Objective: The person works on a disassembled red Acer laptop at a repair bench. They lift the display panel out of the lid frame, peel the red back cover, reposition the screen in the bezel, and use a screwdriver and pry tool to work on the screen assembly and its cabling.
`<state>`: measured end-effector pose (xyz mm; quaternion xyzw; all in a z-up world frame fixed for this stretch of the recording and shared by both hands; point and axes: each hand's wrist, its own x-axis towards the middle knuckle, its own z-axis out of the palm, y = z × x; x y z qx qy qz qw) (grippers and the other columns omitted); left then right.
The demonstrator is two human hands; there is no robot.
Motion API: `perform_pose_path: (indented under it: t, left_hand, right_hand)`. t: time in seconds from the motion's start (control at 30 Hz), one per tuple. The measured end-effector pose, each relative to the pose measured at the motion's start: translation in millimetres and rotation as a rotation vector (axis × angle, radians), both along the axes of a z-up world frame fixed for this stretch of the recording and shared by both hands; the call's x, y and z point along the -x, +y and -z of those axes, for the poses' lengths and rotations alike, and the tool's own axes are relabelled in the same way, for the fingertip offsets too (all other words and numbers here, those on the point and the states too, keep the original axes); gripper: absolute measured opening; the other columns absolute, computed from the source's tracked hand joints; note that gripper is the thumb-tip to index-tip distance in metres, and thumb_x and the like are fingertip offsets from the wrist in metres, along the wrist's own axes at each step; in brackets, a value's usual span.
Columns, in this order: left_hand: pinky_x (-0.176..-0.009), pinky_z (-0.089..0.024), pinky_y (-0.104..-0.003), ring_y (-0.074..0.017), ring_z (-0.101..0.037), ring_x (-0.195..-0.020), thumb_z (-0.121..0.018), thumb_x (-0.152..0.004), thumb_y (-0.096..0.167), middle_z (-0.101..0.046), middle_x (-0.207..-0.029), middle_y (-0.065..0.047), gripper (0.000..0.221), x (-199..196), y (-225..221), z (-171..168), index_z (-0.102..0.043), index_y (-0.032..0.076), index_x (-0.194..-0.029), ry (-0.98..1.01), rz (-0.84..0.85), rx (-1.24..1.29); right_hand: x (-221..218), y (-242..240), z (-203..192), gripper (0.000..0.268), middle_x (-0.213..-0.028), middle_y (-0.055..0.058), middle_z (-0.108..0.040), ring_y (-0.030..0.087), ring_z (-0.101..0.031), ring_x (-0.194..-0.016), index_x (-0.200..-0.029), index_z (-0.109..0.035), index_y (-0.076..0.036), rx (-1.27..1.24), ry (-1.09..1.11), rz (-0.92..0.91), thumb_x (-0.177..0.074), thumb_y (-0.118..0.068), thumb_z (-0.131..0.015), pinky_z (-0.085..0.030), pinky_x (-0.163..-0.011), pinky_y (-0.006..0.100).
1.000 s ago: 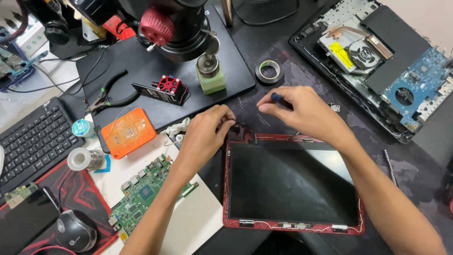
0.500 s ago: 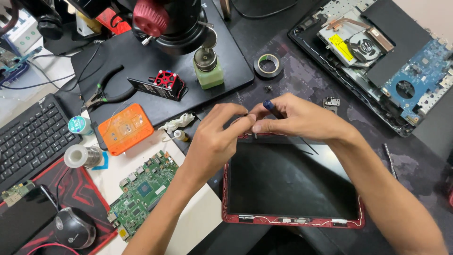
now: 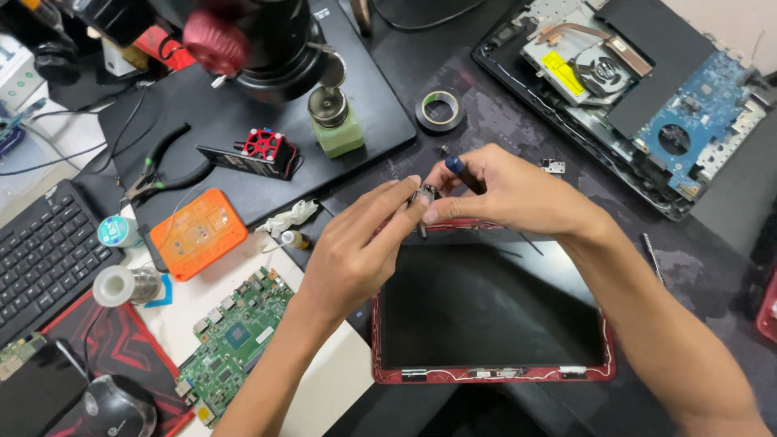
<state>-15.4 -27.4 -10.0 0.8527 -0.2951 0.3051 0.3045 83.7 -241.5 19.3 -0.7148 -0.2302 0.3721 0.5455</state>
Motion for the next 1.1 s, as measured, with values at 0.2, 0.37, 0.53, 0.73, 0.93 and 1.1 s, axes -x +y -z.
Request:
perform_pose_path:
  t: [0.2, 0.37, 0.53, 0.73, 0.93, 1.1]
  left_hand:
    - [-0.102, -0.053, -0.045, -0.0386, -0.063, -0.121, -0.071, -0.087, -0.002, -0.056, -0.147, -0.019, 0.054, 0, -19, -15, -0.061, 0.005, -0.139, 0.120, 0.027, -0.095]
    - [-0.110, -0.047, -0.048, -0.0383, -0.058, -0.129, -0.072, -0.092, 0.009, -0.058, -0.140, -0.017, 0.047, 1, -28, -4, -0.060, 0.007, -0.138, 0.208, 0.022, -0.153]
    - [-0.108, -0.044, -0.048, -0.0380, -0.056, -0.128, -0.071, -0.092, 0.015, -0.061, -0.132, -0.017, 0.042, 1, -36, 18, -0.063, 0.007, -0.133, 0.298, 0.061, -0.173]
    - [-0.107, -0.042, -0.049, -0.0382, -0.055, -0.127, -0.070, -0.092, 0.018, -0.061, -0.131, -0.018, 0.042, 3, -51, 27, -0.063, 0.006, -0.131, 0.376, 0.106, -0.250]
    - [-0.105, -0.042, -0.049, -0.0381, -0.055, -0.126, -0.070, -0.090, 0.017, -0.061, -0.129, -0.017, 0.041, 0, -66, 20, -0.064, 0.006, -0.129, 0.386, 0.149, -0.297]
    - [-0.103, -0.044, -0.047, -0.0373, -0.056, -0.123, -0.070, -0.089, 0.016, -0.062, -0.128, -0.015, 0.038, -9, -97, 14, -0.066, 0.006, -0.126, 0.366, 0.223, -0.314]
  right_hand:
    - [2, -39, -33, 0.024, -0.075, -0.003, -0.071, 0.004, -0.056, -0.068, -0.100, -0.075, -0.002, 0.163, -0.434, 0.172, -0.087, -0.022, -0.077, -0.048, -0.060, 0.023]
    - [-5, -101, -22, 0.025, -0.073, -0.002, -0.063, 0.005, -0.050, -0.065, -0.098, -0.073, -0.003, 0.234, -0.455, 0.442, -0.084, -0.021, -0.083, -0.040, -0.056, 0.026]
    - [-17, -142, 18, 0.029, -0.074, 0.009, -0.064, 0.017, -0.057, -0.066, -0.102, -0.073, -0.002, 0.479, -0.573, 0.413, -0.087, -0.024, -0.082, -0.045, -0.061, 0.033]
    - [-26, -143, 55, 0.031, -0.096, 0.018, -0.071, 0.038, -0.068, -0.093, -0.104, -0.071, 0.000, 0.559, -0.830, 0.313, -0.088, -0.026, -0.078, -0.053, -0.080, 0.047]
    - [-22, -128, 58, 0.042, -0.107, 0.017, -0.066, 0.039, -0.064, -0.105, -0.115, -0.067, -0.004, 0.694, -0.872, 0.317, -0.082, -0.026, -0.080, -0.053, -0.081, 0.051]
    - [-17, -140, 60, 0.040, -0.108, 0.018, -0.063, 0.040, -0.064, -0.102, -0.108, -0.065, -0.001, 0.627, -0.918, 0.358, -0.080, -0.023, -0.082, -0.053, -0.078, 0.050]
